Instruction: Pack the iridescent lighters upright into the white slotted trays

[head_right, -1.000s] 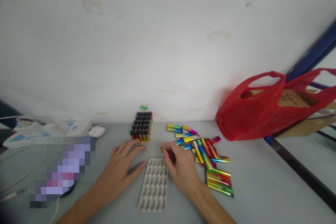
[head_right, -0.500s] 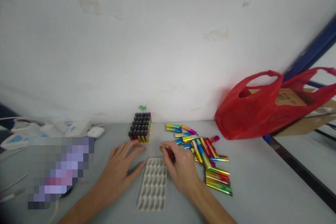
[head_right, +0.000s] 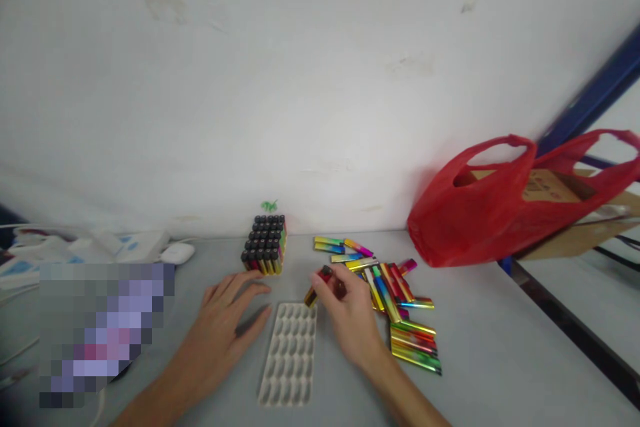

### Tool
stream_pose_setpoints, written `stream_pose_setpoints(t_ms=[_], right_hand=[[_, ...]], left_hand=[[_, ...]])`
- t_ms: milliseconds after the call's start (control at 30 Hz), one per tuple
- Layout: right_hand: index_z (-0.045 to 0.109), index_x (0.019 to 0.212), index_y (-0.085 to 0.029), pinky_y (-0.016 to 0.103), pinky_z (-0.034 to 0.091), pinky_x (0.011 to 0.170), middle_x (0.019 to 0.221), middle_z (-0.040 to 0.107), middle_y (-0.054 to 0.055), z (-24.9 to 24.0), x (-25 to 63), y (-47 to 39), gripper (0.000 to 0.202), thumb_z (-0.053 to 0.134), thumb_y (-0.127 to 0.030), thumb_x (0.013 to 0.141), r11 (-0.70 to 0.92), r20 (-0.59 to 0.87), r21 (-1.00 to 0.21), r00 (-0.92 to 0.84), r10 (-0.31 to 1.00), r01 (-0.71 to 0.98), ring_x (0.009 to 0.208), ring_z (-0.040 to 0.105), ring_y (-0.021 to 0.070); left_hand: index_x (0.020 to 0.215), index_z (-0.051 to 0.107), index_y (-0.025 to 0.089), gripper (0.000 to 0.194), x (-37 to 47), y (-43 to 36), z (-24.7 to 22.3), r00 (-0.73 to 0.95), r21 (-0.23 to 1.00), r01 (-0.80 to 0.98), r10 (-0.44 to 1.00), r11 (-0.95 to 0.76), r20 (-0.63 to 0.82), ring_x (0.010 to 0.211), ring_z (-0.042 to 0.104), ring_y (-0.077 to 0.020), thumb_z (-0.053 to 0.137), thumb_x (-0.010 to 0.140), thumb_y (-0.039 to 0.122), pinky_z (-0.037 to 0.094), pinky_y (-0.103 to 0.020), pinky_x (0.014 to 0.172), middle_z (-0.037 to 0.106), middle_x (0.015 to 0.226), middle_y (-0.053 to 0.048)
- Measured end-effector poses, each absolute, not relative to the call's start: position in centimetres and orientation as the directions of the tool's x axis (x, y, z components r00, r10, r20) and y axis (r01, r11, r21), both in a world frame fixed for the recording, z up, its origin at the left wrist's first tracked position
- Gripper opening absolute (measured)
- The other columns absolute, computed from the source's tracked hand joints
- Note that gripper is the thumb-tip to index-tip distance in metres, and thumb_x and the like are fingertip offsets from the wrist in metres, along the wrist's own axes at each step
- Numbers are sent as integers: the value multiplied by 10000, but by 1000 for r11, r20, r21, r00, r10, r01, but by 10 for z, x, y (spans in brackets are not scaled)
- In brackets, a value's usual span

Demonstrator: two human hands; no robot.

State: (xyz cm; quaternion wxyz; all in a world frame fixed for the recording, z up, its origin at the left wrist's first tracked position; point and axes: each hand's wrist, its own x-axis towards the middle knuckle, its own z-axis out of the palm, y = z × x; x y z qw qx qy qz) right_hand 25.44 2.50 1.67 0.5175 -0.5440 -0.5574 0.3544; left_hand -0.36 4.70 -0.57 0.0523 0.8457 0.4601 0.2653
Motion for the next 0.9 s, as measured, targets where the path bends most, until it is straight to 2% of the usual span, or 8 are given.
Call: stream_pose_setpoints(t_ms=[133, 300, 400, 500, 600, 667, 833, 900], right_hand=[[620, 795, -227, 312, 430, 724, 816, 586, -3, 20, 255, 26, 485, 672, -623, 1070, 168, 194, -967, 126, 973, 193, 777, 552, 194], [605, 881, -249, 312, 280, 538, 635, 487, -59, 20, 252, 25, 547, 643, -775, 1027, -5, -6, -999, 30, 1000, -36, 543, 383, 155], [657, 867, -225, 320, 256, 562, 622, 454, -44, 21, 254, 26, 656, 565, -857, 1018, 3, 2, -999, 13, 1000, -35, 576, 352, 156], [682, 823, -207, 320, 262, 564, 625, 470, -23, 23, 255, 26, 756, 493, -915, 1006, -38, -38, -998, -13, 999, -44, 587, 362, 156], [648, 810, -213, 292, 291, 541, 657, 486, -32, 23, 254, 26, 695, 649, -896, 941, -71, -71, -994, 5, 997, -82, 592, 391, 144], [599, 827, -232, 273, 297, 506, 656, 494, -53, 22, 253, 26, 635, 758, -842, 904, -74, -73, -992, -14, 997, -102, 564, 399, 130], [562, 983, -266, 271, 203, 454, 583, 503, -102, 21, 250, 24, 549, 757, -778, 955, -96, -86, -987, -78, 993, -126, 460, 319, 110], [566, 955, -265, 275, 205, 477, 568, 466, -102, 22, 250, 22, 543, 755, -774, 959, -93, -83, -986, -78, 994, -141, 484, 303, 115]], left_hand=[[1220, 730, 274, 184, 0, 42, -4, 433, 359, 738, 809, -571, 398, 1325, 635, -378, 662, 1056, 226, 522, -586, 1083, 702, 1413, -103], [1352, 691, 314, 282, 3, 32, 4, 471, 479, 647, 805, -594, 361, 1382, 602, -358, 681, 1076, 256, 516, -590, 1179, 668, 1446, -86], [1529, 595, 348, 493, 3, 26, 10, 531, 551, 586, 795, -594, 292, 1461, 566, -353, 733, 1059, 293, 499, -576, 1246, 626, 1542, -82], [1679, 461, 375, 808, 2, 20, 12, 601, 597, 559, 777, -575, 186, 1561, 499, -392, 858, 976, 400, 440, -617, 1321, 535, 1690, -92], [1742, 370, 395, 1135, 1, 15, 14, 659, 633, 552, 750, -542, 67, 1639, 410, -436, 1005, 802, 438, 369, -658, 1368, 422, 1797, -94], [1736, 377, 403, 1245, 2, 13, 17, 679, 645, 560, 734, -520, 1, 1658, 374, -447, 1062, 696, 396, 348, -658, 1380, 389, 1816, -87], [1692, 437, 376, 1235, 7, 16, 23, 691, 631, 570, 723, -527, -21, 1589, 443, -434, 1071, 633, 335, 377, -628, 1366, 506, 1702, -103], [1685, 445, 368, 1206, 8, 17, 22, 675, 620, 578, 738, -530, 2, 1575, 448, -436, 1061, 647, 340, 379, -636, 1359, 521, 1675, -112]])
